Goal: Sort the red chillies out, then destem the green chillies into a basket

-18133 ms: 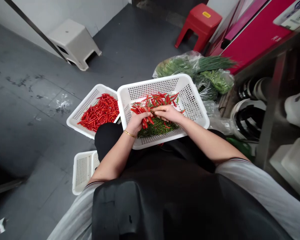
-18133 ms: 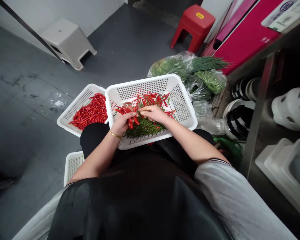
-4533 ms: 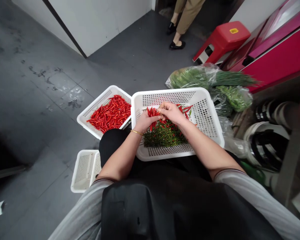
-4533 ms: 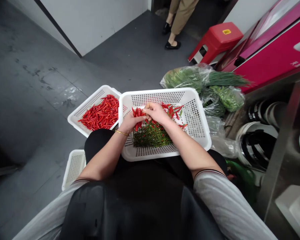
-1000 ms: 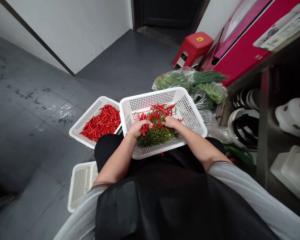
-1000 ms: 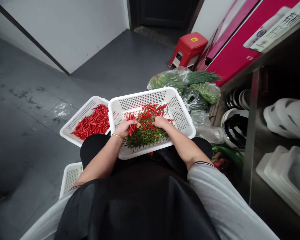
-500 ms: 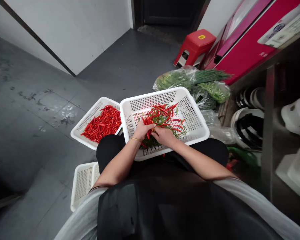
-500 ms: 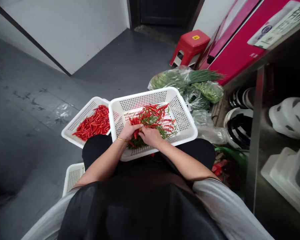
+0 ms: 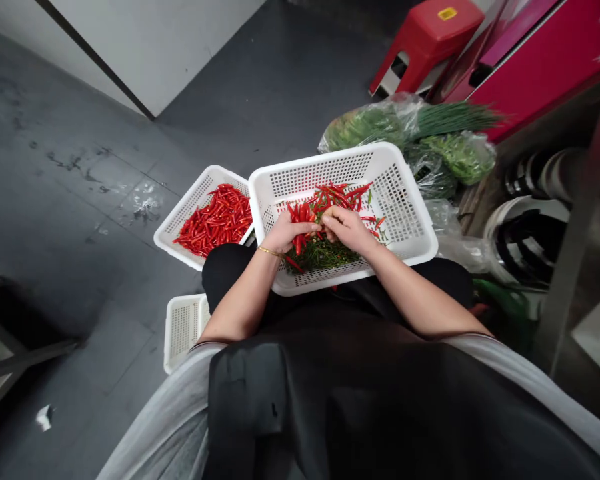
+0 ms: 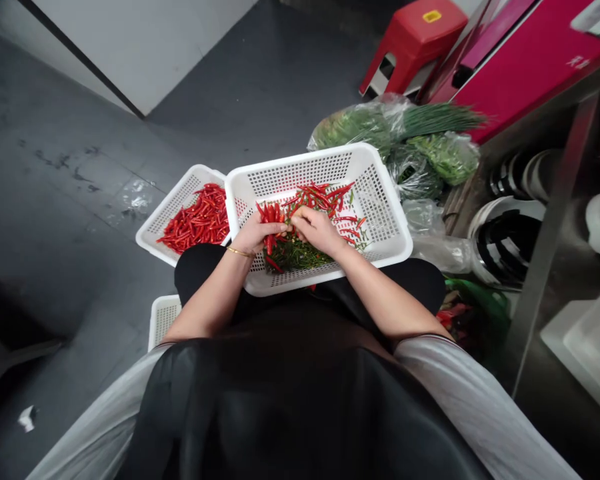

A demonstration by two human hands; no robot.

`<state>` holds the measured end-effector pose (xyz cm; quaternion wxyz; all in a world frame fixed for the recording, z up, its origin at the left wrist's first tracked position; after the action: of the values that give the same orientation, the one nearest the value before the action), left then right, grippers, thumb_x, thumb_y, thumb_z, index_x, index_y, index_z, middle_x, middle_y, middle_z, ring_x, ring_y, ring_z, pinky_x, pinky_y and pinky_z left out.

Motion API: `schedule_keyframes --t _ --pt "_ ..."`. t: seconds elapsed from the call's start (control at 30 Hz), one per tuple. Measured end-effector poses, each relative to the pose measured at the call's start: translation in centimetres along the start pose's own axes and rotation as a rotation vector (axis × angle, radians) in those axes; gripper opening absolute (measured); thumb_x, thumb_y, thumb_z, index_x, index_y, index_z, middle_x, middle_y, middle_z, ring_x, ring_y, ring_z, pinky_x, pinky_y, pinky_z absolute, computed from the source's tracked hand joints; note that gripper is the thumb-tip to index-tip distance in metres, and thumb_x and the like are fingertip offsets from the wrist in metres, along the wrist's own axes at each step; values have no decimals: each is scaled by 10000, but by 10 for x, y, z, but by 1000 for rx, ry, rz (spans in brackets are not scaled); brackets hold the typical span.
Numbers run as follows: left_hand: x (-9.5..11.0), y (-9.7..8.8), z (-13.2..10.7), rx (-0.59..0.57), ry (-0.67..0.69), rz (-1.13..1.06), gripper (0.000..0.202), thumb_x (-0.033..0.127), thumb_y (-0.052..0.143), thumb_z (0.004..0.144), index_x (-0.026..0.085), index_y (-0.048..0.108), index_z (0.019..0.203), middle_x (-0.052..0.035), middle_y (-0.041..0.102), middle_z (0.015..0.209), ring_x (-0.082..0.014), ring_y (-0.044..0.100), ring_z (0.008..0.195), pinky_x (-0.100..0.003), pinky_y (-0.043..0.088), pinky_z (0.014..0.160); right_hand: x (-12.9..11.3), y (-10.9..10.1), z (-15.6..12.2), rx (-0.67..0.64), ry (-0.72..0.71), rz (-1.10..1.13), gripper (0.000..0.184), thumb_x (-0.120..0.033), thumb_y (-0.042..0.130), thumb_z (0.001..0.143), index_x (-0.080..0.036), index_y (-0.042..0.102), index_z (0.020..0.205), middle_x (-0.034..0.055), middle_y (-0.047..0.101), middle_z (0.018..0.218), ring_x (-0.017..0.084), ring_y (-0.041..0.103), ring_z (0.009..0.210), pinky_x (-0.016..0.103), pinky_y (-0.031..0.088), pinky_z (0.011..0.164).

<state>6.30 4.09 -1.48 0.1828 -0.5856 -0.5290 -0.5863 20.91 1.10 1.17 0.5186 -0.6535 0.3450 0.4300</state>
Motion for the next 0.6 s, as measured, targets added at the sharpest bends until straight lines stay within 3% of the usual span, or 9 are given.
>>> schedule_keyframes --t 0.17,0.27,0.33,0.4,0.47,0.6 --pt "8 5 -13 -12 -8 51 258 141 850 513 100 654 676 -28 630 648 -137 588 607 -279 468 616 -11 9 -6 -36 -22 -63 333 -481 520 879 -220 435 689 -52 486 514 112 474 507 239 408 570" --pt "17 11 -25 -16 18 59 259 172 852 538 110 644 680 -31 625 647 -152 599 624 -295 474 631 -10 17 -6 -21 4 180 388 -568 418 919 -226 425 734 -59 465 516 111 473 470 246 445 549" --pt "24 10 -34 5 45 31 283 214 854 552 121 638 708 -27 620 651 -152 598 624 -297 474 634 -3 19 -3 -2 67 194 399 -562 299 964 -221 464 836 -32 536 582 124 527 496 260 477 550" --pt "30 4 -40 43 73 -23 323 250 853 550 132 640 762 -20 617 662 -140 585 611 -285 465 619 6 21 2 -55 146 -37 368 -515 334 971 -203 522 921 26 636 700 149 607 587 286 508 602" --pt "33 -6 -44 84 80 -72 365 255 848 539 135 648 820 -11 613 671 -123 569 598 -267 455 603 15 28 7 -151 192 -340 282 -452 508 913 -182 589 904 87 694 810 197 666 727 324 524 694" --pt "32 -28 -46 163 51 -138 351 185 825 507 122 634 795 9 586 646 -93 539 570 -244 438 590 24 85 12 -499 95 -821 237 -389 609 847 -163 681 850 158 720 996 303 669 983 401 517 831"
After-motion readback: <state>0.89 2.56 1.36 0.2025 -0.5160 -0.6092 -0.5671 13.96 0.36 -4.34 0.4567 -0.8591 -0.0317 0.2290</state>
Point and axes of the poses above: each hand's wrist, its own z-axis towards the middle knuckle, its own y-axis out of the palm, x = y × z, the point moved 4 cm from there along z, towards the middle knuckle
